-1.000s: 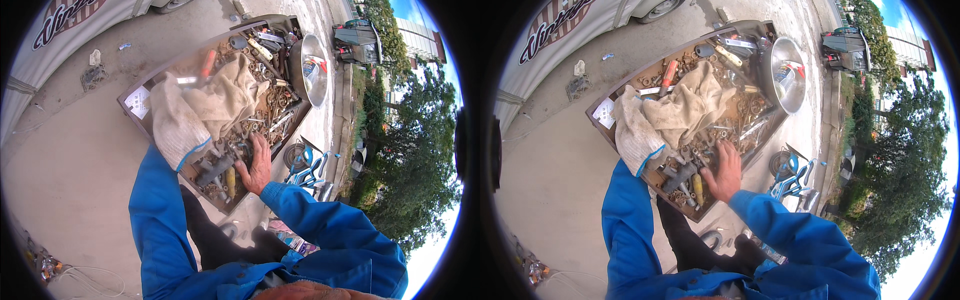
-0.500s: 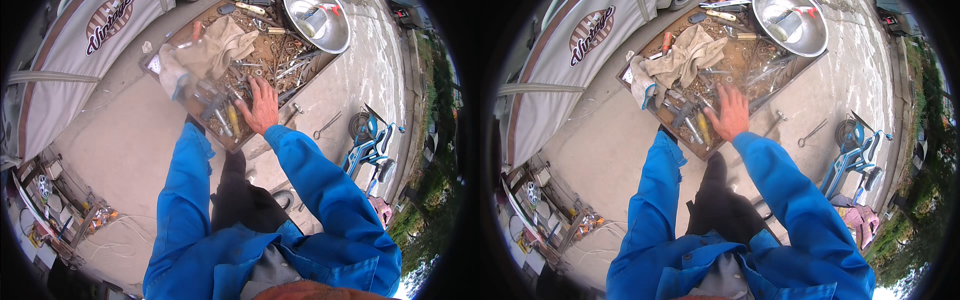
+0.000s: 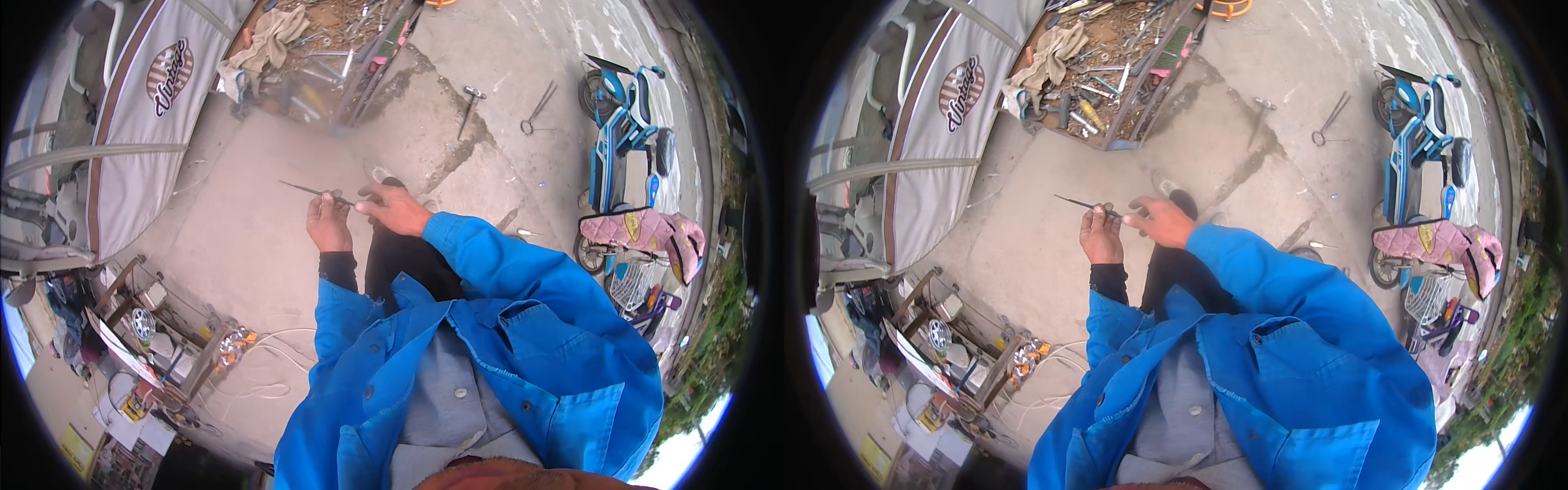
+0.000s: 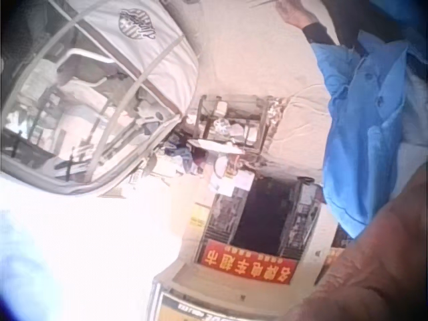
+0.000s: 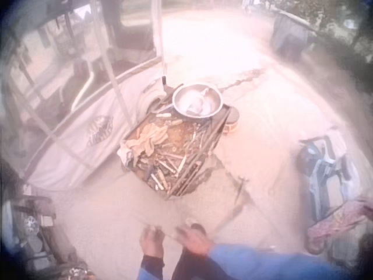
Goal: The person uses a cordless impact driver and a screwdriver to remove and reinstall screws on the front fairing of a white scooter. They briefly stand and walk to retrieve a screwdriver before returning to continue the repair.
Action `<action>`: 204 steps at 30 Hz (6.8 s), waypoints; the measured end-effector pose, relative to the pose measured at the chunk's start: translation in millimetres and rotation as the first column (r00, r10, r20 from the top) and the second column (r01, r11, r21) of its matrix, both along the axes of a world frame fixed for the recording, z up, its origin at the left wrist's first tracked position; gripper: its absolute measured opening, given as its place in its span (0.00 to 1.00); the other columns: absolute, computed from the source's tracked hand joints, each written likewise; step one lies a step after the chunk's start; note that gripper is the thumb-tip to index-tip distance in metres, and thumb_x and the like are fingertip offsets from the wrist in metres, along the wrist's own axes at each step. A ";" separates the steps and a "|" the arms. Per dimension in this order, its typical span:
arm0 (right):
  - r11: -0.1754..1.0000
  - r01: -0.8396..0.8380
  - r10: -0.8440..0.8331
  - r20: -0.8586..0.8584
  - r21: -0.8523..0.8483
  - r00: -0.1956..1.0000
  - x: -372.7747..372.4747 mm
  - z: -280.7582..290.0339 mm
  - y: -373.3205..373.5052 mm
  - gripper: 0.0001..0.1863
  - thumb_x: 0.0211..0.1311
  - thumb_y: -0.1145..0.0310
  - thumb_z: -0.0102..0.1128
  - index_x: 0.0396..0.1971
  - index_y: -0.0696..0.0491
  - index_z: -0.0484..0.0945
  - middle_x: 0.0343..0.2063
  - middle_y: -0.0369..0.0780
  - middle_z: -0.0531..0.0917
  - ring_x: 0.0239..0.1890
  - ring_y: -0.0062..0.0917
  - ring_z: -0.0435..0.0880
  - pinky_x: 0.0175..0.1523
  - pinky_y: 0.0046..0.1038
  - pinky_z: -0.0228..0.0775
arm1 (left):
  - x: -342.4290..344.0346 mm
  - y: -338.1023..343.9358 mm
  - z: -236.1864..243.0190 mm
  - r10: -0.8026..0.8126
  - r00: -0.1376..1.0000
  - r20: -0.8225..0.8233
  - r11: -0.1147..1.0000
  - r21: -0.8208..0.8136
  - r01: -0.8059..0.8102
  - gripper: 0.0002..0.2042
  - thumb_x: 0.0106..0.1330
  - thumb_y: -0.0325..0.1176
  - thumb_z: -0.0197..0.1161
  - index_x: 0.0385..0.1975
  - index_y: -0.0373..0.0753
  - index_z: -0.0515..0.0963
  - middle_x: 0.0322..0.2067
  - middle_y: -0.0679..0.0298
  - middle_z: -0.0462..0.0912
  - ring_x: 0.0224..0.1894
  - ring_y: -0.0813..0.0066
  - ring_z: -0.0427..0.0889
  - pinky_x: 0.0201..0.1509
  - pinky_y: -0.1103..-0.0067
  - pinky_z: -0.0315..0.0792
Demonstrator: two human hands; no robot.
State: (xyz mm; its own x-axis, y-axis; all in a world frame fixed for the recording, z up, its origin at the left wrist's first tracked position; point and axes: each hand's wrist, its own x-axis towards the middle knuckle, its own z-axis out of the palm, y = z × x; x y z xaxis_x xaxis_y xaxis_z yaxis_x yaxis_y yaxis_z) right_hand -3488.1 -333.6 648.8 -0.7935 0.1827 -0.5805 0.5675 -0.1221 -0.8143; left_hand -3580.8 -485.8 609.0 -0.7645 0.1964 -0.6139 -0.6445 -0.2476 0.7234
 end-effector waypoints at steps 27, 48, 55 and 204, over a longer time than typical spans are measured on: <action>0.211 0.883 -0.822 -0.413 0.419 0.392 477.2 175.5 -17.6 0.10 0.70 0.67 0.62 0.44 0.57 0.82 0.38 0.52 0.86 0.43 0.51 0.84 0.50 0.47 0.75 | 394.1 203.9 195.1 -0.872 0.014 -0.489 0.068 -0.092 0.993 0.05 0.76 0.24 0.58 0.47 0.32 0.73 0.40 0.55 0.84 0.39 0.68 0.84 0.45 0.73 0.81; -0.350 0.800 -0.882 -0.459 0.487 -0.106 845.9 207.4 149.1 0.12 0.75 0.64 0.57 0.48 0.56 0.80 0.44 0.48 0.85 0.47 0.52 0.83 0.51 0.48 0.76 | 785.5 463.0 246.5 -0.696 -0.268 -0.666 -0.252 -0.122 0.960 0.10 0.77 0.32 0.60 0.48 0.33 0.71 0.38 0.54 0.85 0.39 0.67 0.86 0.43 0.75 0.81; -0.777 0.615 -0.614 -0.377 0.133 -0.694 990.9 210.4 128.8 0.11 0.78 0.68 0.57 0.48 0.61 0.79 0.31 0.37 0.83 0.36 0.17 0.80 0.41 0.26 0.74 | 948.6 513.7 257.5 -0.543 -0.454 -0.707 -0.550 -0.110 0.828 0.06 0.79 0.27 0.57 0.49 0.34 0.70 0.37 0.53 0.82 0.37 0.62 0.87 0.41 0.69 0.85; -0.370 -0.742 0.880 0.468 0.559 -0.087 3522.3 -716.2 724.3 0.09 0.51 0.75 0.63 0.32 0.56 0.88 0.36 0.50 0.90 0.43 0.45 0.91 0.45 0.42 0.83 | 3592.1 548.9 -601.6 0.679 0.372 -0.633 0.659 0.302 -0.689 0.23 0.76 0.42 0.67 0.63 0.34 0.74 0.61 0.59 0.79 0.62 0.65 0.77 0.69 0.69 0.72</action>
State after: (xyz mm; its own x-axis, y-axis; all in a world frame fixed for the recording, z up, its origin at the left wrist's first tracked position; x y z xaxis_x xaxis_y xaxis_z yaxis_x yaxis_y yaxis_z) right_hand 34.2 390.7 -67.4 -0.4528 -0.5926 -0.6662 -0.5002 0.7874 -0.3603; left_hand 11.3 63.1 7.5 -0.8017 -0.5882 0.1061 0.3811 -0.3663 0.8489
